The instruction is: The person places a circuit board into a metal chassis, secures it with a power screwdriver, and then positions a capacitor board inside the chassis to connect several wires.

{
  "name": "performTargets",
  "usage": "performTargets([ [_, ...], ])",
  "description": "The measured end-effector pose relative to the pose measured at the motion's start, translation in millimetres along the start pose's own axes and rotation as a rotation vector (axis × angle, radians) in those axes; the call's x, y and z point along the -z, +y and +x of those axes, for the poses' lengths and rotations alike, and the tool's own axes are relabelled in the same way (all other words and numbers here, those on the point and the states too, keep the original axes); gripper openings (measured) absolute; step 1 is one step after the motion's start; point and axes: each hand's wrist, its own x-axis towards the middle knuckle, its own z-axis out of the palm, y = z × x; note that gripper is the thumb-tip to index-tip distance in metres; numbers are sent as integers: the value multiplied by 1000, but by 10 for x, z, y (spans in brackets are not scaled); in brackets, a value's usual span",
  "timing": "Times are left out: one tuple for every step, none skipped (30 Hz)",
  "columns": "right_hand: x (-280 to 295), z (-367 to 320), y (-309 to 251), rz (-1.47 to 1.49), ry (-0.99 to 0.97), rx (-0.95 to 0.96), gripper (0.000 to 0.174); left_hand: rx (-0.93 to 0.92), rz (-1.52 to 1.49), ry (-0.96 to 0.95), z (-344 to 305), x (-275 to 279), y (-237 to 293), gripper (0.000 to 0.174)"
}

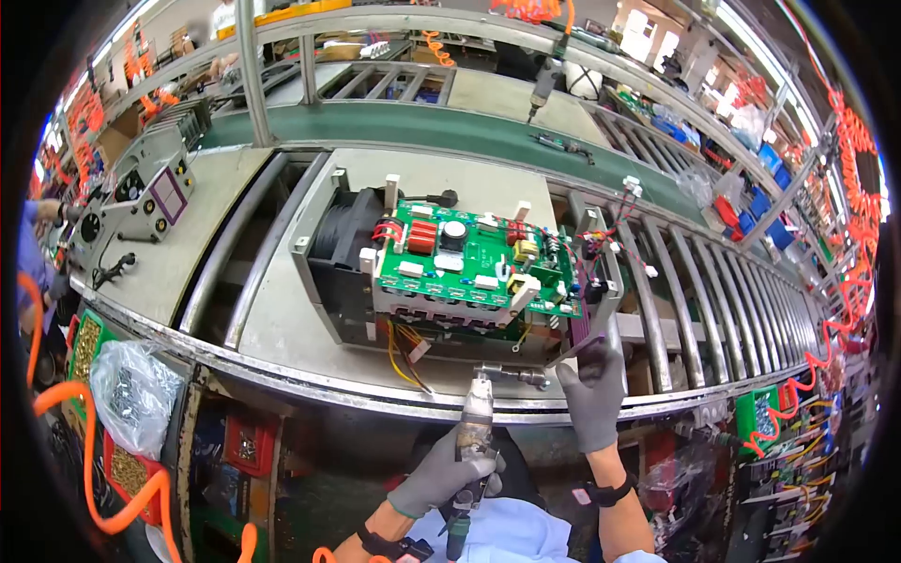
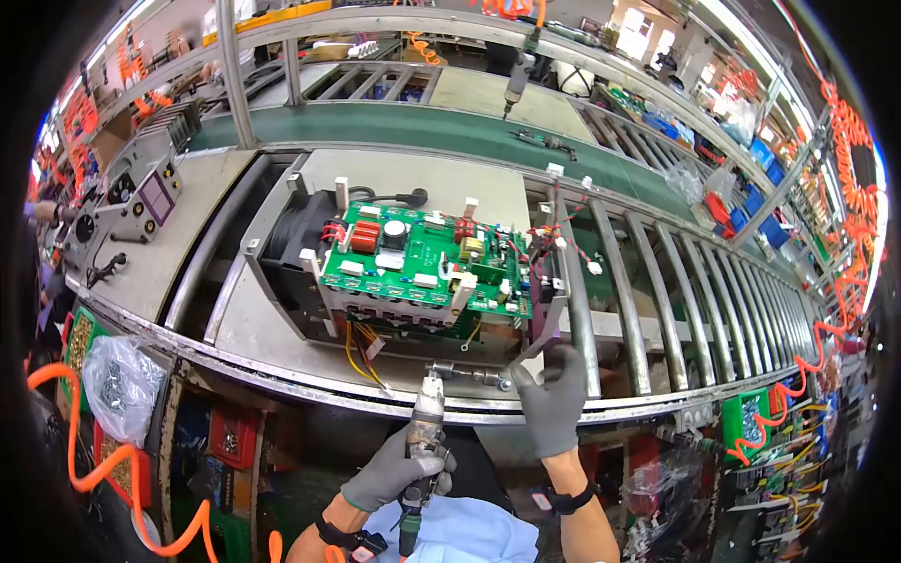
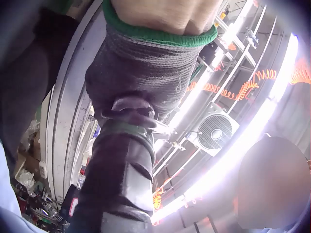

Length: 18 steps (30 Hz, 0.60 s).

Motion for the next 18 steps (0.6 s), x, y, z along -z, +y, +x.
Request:
performTargets([
  [-108,74,-13,139,49,53,79,-7,7,10,25,4,2,41],
  [-141,128,-45,41,76,131,86,-9,14,20,46,3,4,41],
  [-172,198,-105,-58,105,208,94,-9,4,39,73,-8,20,41],
  [-234,245,-116,-142,127,218,102,-26,-24,38,113,1,-16,40],
  [-297,292,-127,-227,150,227,111,-44,-53,37,171,25,-59,40],
  [-374,314,5,-192,177,219,107,-64,-84,37,203,29,-83,39],
  [-432,330,177,-158,200,212,103,-69,-87,33,217,21,-54,39],
  [-472,347,201,-123,218,206,99,-69,-88,30,242,21,-42,39],
  [-496,332,120,-39,223,234,102,-69,-92,29,275,29,-46,39],
  [-536,326,228,-62,227,203,104,-66,-96,29,308,42,-60,39],
  [-545,304,72,-1,229,210,105,-74,-67,42,349,57,-78,38],
  [-550,277,-81,60,233,214,106,-93,-58,49,382,47,-61,36],
  [-575,281,-48,-56,304,284,98,-102,-69,45,391,32,-30,35],
  [-589,273,24,-65,295,203,94,-111,-78,39,391,16,6,35],
  [-599,259,122,-73,288,123,90,-104,-88,37,398,15,30,34],
  [-620,269,196,-80,281,44,85,-118,-85,35,421,22,30,35],
  [-650,301,189,-96,355,144,73,-132,-84,35,447,28,18,35],
  [-670,303,172,-110,375,140,74,-144,-84,37,466,41,6,35],
])
